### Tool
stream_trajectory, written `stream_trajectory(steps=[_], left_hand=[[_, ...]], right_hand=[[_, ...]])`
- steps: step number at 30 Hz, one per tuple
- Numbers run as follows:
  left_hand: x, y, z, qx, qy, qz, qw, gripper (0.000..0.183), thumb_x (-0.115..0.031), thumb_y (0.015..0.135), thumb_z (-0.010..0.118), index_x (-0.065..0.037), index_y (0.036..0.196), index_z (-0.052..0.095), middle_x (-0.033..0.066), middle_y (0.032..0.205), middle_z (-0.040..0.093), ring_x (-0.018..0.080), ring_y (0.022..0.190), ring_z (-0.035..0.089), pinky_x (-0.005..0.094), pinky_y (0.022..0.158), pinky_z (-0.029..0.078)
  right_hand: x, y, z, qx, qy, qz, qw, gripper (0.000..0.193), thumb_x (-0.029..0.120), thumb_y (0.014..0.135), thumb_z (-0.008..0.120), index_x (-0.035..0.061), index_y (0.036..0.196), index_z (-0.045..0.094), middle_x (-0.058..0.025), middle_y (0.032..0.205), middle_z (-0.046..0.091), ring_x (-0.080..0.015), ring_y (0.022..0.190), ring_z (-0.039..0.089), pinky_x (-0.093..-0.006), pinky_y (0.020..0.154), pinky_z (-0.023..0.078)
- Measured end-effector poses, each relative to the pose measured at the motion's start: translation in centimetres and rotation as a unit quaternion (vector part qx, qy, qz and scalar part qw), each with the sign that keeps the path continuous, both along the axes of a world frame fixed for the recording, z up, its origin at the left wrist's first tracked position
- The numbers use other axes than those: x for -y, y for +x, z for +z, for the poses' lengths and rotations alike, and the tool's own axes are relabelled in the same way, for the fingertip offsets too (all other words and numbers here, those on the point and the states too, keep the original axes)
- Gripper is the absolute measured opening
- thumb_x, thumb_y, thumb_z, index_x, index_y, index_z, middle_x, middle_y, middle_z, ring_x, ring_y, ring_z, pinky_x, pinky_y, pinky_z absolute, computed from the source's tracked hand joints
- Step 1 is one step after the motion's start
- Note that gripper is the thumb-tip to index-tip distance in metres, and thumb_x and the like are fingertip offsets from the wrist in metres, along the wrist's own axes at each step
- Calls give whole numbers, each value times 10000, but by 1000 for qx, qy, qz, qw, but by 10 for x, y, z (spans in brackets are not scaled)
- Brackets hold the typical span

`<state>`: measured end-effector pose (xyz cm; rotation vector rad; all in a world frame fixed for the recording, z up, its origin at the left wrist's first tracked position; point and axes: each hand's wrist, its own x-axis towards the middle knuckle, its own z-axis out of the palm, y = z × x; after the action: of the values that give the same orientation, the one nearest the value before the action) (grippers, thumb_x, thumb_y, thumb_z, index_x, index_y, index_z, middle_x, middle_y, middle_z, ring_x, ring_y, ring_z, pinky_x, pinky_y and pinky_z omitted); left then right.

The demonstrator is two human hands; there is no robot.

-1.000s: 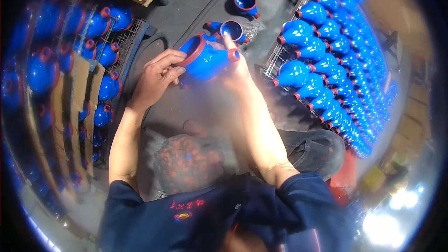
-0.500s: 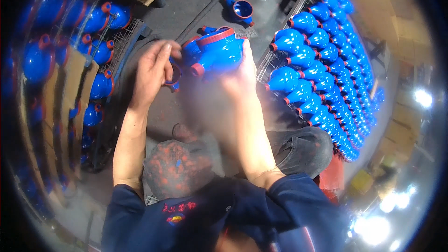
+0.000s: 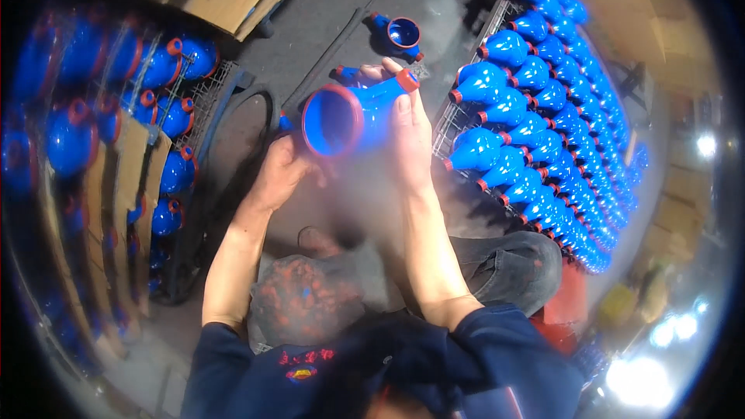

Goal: The person handles several blue-coated metal castings one at a time, turning them over to view different sides and openings, before placing them into a yellow crate.

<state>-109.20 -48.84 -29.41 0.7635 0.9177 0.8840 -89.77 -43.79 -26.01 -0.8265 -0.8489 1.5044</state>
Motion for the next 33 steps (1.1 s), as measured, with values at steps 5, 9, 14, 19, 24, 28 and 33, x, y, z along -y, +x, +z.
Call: stream_trajectory(steps=[5,9,14,19,24,28,33], left_hand=[[-9,-2,-8,-91,125,99,983,251,-35,925,655,-14,1159,567,89,1114,647,135,986,639,271,847,528],[-5,-6,-18,-25,122,174,977,321,70,889,619,-42,1185,562,45,1026,643,83,855,606,184,606,488],[-10,-4,-8,-73,170,177,967,342,106,875,628,-19,1183,547,51,959,630,94,815,606,195,583,485],[-7,-2,0,-72,138,192,969,361,103,854,665,-8,1181,558,88,1040,651,111,860,630,205,630,511],[-7,6,4,-87,167,208,960,359,122,827,688,2,1150,585,139,1195,639,148,956,651,239,746,556],[-8,11,4,-75,206,209,953,349,138,812,696,11,1123,605,152,1264,603,168,998,644,275,835,562],[-8,13,6,-53,189,206,959,350,138,807,701,17,1122,607,161,1290,583,169,1034,626,286,873,550]], right_hand=[[-2,2,9,38,18,5,999,544,351,1036,489,43,1477,406,-120,1400,534,-219,1313,483,-355,1105,372],[-3,-1,10,37,25,-1,999,542,349,1038,486,45,1479,407,-115,1412,530,-208,1309,489,-338,1087,375],[-2,0,2,-1,-23,-6,1000,551,360,1038,483,39,1479,404,-118,1410,533,-202,1293,503,-345,1061,403],[-4,-2,1,-63,-19,-6,998,556,341,1042,469,4,1476,378,-152,1409,519,-243,1288,511,-391,1078,420],[-6,-1,-5,-131,-33,-5,991,553,310,1043,466,5,1487,341,-190,1436,474,-311,1321,479,-452,1095,419],[-6,0,-8,-193,-41,-6,980,565,304,1040,472,9,1496,317,-198,1459,443,-343,1347,447,-487,1108,401],[-5,3,-14,-203,-22,-10,979,569,310,1035,483,11,1493,326,-199,1461,441,-349,1358,437,-500,1117,386]])
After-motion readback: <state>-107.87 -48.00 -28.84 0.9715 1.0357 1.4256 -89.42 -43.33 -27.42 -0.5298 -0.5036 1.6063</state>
